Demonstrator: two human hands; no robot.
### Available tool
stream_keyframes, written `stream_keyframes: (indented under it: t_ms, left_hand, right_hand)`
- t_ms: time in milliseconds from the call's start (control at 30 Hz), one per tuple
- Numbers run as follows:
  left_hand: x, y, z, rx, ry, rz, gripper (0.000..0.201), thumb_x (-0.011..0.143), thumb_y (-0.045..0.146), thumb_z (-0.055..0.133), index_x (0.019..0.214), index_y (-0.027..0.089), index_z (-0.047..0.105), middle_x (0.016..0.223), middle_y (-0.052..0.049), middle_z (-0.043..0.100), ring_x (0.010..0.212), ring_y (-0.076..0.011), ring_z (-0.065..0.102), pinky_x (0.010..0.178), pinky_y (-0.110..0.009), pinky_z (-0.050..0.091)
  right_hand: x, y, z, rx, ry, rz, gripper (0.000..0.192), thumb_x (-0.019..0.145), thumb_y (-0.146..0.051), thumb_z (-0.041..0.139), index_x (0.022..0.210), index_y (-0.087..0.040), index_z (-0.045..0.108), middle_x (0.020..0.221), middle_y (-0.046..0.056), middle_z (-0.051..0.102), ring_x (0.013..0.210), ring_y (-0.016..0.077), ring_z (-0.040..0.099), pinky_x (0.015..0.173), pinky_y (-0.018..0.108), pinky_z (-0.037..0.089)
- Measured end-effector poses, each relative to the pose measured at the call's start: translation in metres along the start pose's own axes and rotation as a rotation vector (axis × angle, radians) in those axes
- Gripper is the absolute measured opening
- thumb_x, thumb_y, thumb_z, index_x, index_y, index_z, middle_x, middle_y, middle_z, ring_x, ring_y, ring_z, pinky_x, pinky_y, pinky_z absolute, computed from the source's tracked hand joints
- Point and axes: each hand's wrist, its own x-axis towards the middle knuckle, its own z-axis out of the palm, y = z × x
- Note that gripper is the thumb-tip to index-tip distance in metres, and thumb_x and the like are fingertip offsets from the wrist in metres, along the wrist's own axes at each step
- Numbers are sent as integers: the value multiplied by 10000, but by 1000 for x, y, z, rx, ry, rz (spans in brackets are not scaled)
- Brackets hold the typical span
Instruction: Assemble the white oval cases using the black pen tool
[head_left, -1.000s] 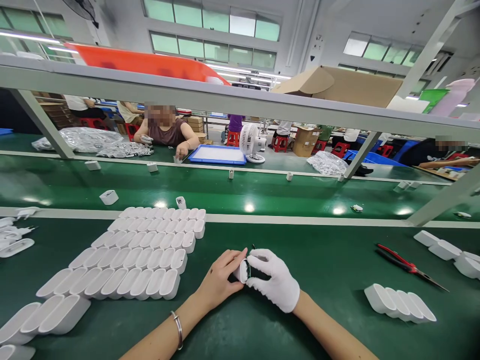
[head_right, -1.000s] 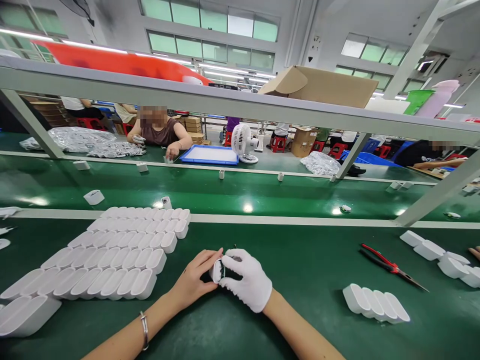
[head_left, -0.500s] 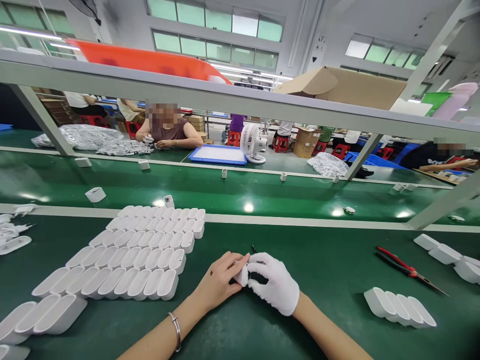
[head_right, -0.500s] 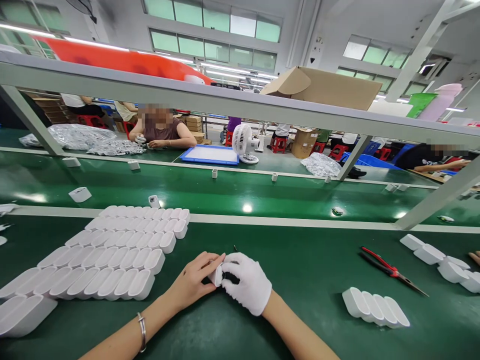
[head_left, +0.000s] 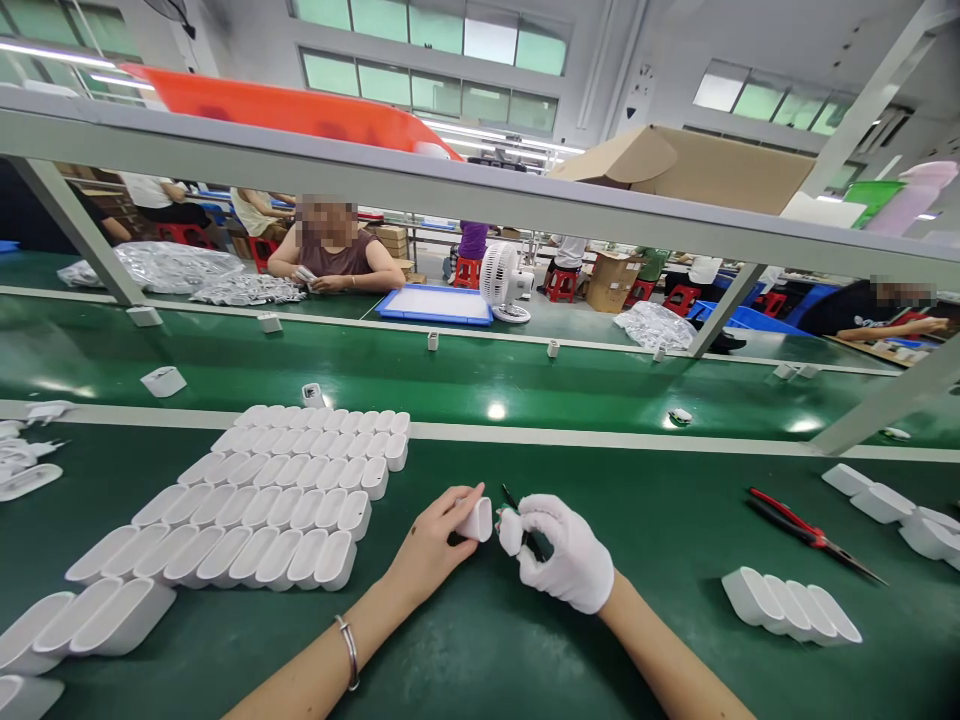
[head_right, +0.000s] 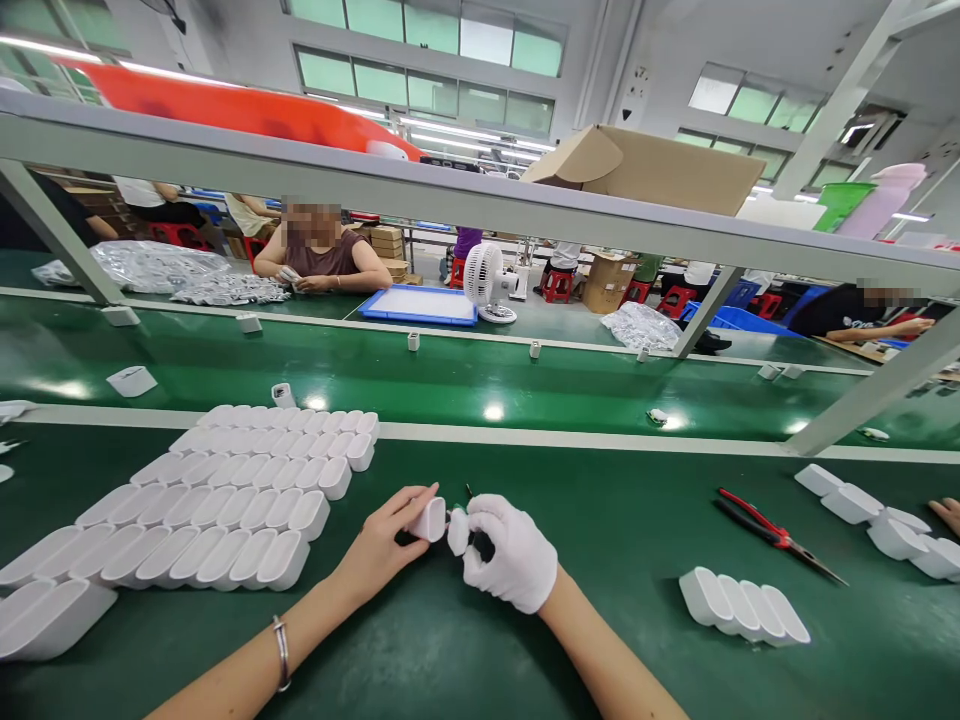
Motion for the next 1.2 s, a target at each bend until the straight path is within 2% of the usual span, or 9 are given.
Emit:
stream_keyframes:
  t_ms: [67,133,300,533,733,867,1000,1100,1200]
  left_hand:
    - [0,-1,1,-76,-14,-44,748,717,-16,527,1365,332,390,1266,-28,519,1117,-193,536,918,-310,489]
    - [0,-1,3,-97,-52,-19,751,712,-15,537,1361,336,400,1290,-17,519,1159,-193,514,980,-327,451]
    - [-3,-4,7,-78,-81,-3,771,706,-15,550,1372,338,389,1306,-19,519,1176,-202,510,1004,-342,438]
    - [-1,-3,1,-10,-32,86,763,725,-7,573,1377,336,376,1267,-21,545,1142,-197,544,969,-321,478]
    - [-1,-2,2,19,-50,119,798,722,-27,584,1391,336,346,1269,-31,536,1146,-204,533,974,-349,479]
    - [1,-1,3,38,-62,129,772,741,-21,567,1389,334,347,1268,-36,536,1145,-209,531,974,-366,480]
    - [0,1,4,66,-84,137,749,755,-9,558,1390,331,350,1264,-43,541,1140,-218,535,966,-371,484]
    - [-1,1,4,67,-133,127,769,753,-10,559,1401,336,332,1285,-39,531,1162,-222,518,985,-371,468]
    - [-1,1,2,-12,-147,69,782,752,-1,579,1403,346,320,1329,-30,502,1194,-220,491,1017,-386,437]
  right_hand:
    - [2,-1,-4,38,41,25,231,649,-55,531,815,-212,561,897,53,622,792,143,632,714,253,529]
    - [3,-2,-6,62,23,17,259,633,-61,531,840,-212,567,916,51,632,826,150,633,736,257,525]
    - [3,-4,-6,11,-89,15,267,607,-85,540,825,-232,586,876,-5,665,762,135,632,658,246,488]
    - [0,-1,-1,-15,-53,-26,267,636,-92,549,864,-227,591,888,-6,674,759,131,625,665,241,471]
    - [0,-4,3,-113,-48,-33,220,645,-101,550,821,-229,582,837,-14,667,715,135,604,629,242,422]
    - [0,-9,4,-209,-120,22,142,642,-117,557,712,-240,568,736,-28,632,665,141,578,585,249,374]
    - [1,-15,6,-295,-230,67,119,644,-124,555,702,-227,567,706,-9,620,651,158,570,570,259,367]
    - [3,-17,8,-226,-295,124,141,659,-106,553,700,-238,580,721,-13,635,695,167,592,618,262,417]
    - [1,-14,9,3,-243,243,180,697,-120,574,816,-248,614,978,14,660,875,184,618,742,291,483]
